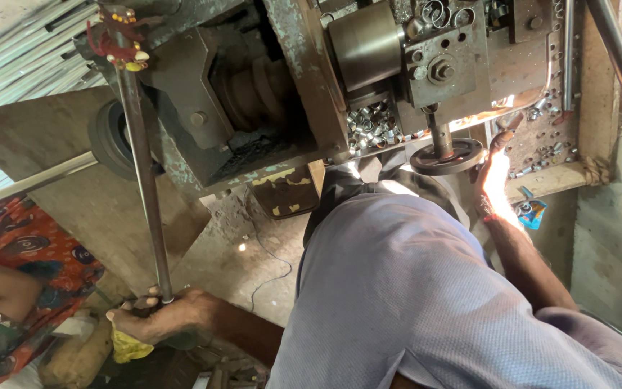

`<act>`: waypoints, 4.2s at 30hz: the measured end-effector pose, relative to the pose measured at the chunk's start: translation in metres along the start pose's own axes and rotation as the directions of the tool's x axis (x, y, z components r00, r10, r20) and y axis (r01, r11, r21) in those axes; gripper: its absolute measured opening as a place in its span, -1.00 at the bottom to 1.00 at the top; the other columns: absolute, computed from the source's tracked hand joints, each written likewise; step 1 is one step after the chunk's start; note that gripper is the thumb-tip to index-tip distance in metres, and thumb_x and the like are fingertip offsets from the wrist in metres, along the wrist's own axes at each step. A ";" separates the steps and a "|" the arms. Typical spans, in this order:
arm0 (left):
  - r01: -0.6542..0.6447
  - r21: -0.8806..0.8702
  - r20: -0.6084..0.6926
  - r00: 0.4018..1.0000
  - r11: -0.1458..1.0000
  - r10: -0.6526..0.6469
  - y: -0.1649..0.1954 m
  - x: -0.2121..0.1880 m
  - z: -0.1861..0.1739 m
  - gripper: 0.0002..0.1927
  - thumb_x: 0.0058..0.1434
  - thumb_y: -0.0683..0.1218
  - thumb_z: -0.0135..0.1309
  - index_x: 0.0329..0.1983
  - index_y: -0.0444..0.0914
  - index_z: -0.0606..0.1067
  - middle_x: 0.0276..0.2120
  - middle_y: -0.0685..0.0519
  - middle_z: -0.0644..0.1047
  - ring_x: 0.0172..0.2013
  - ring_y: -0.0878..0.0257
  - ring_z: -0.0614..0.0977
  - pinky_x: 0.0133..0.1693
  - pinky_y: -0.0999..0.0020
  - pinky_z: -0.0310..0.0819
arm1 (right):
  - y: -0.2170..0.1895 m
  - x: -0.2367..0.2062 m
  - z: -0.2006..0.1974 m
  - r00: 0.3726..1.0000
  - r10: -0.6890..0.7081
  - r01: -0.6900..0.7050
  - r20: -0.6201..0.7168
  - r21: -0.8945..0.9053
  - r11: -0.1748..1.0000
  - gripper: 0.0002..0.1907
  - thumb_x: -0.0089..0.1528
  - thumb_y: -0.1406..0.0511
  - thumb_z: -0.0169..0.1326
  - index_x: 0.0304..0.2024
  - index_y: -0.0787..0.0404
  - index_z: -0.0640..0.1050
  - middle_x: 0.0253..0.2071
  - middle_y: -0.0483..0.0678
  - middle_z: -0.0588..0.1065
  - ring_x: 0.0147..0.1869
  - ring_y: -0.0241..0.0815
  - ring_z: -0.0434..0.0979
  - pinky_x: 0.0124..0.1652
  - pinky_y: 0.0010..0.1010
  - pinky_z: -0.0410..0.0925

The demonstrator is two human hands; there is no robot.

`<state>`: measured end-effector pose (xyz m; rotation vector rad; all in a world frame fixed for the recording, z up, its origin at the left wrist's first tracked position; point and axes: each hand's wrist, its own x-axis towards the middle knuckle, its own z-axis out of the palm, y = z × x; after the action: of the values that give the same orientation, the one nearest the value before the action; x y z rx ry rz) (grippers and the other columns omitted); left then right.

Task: The person operates a manual lathe by moving a long metal lever and turning a handwheel to shape a workpiece.

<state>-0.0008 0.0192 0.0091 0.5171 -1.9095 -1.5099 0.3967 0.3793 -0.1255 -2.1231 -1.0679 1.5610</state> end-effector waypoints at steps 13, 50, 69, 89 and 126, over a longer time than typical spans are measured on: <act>0.026 -0.117 0.014 1.000 0.993 -0.024 -0.010 0.008 -0.007 -0.75 0.20 0.06 0.19 -0.33 -0.20 0.49 -0.40 0.15 0.41 -0.40 0.37 0.44 -0.44 0.49 0.27 | -0.013 -0.002 0.010 0.863 -0.058 0.348 0.501 -0.508 0.788 -0.57 0.35 0.08 -0.07 -0.03 0.23 0.64 -0.11 0.07 0.59 -0.08 -0.12 0.52 -0.07 -0.25 0.36; 0.037 -0.079 -0.060 0.997 0.996 -0.041 -0.012 0.010 -0.002 -0.75 0.22 0.05 0.11 -0.44 -0.21 0.48 -0.51 0.21 0.34 -0.55 0.44 0.30 -0.56 0.54 0.12 | 0.005 -0.019 0.008 0.993 0.120 -0.119 0.013 -0.042 0.992 -0.22 0.40 -0.30 -0.21 -0.44 0.20 0.50 -0.53 -0.11 0.38 -0.48 -0.30 0.31 -0.45 -0.42 0.18; 0.022 -0.016 -0.012 1.000 1.000 -0.022 0.003 -0.003 0.000 -0.70 0.22 0.10 0.08 -0.39 -0.23 0.50 -0.48 0.18 0.39 -0.51 0.41 0.39 -0.52 0.52 0.28 | 0.002 -0.022 0.009 0.986 0.059 -0.031 0.158 -0.179 0.983 -0.21 0.46 -0.26 -0.12 -0.39 0.33 0.38 -0.61 -0.07 0.21 -0.58 -0.26 0.11 -0.52 -0.36 0.00; 0.216 -0.185 0.090 0.975 0.959 -0.202 -0.014 -0.004 -0.024 -0.71 0.26 0.08 0.21 -0.36 -0.16 0.41 -0.44 0.14 0.29 -0.47 0.37 0.31 -0.45 0.48 0.14 | -0.029 0.000 0.038 0.689 0.164 0.526 0.705 -0.643 0.556 -0.62 0.30 0.16 -0.03 0.04 0.19 0.62 -0.05 -0.05 0.64 0.07 -0.17 0.60 0.05 -0.35 0.38; -0.039 0.102 -0.013 0.999 0.994 0.041 0.006 -0.005 0.003 -0.66 0.26 0.11 0.04 -0.40 -0.27 0.51 -0.48 0.16 0.39 -0.56 0.42 0.37 -0.58 0.54 0.31 | -0.004 -0.005 0.012 1.000 -0.005 0.008 0.015 -0.208 0.978 -0.05 0.29 -0.45 -0.42 -0.60 0.19 0.40 -0.66 -0.11 0.33 -0.61 -0.32 0.26 -0.56 -0.38 0.11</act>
<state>0.0016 0.0262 0.0137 0.5304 -1.9812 -1.3855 0.3840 0.3763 -0.1244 -2.2416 -1.2928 1.5224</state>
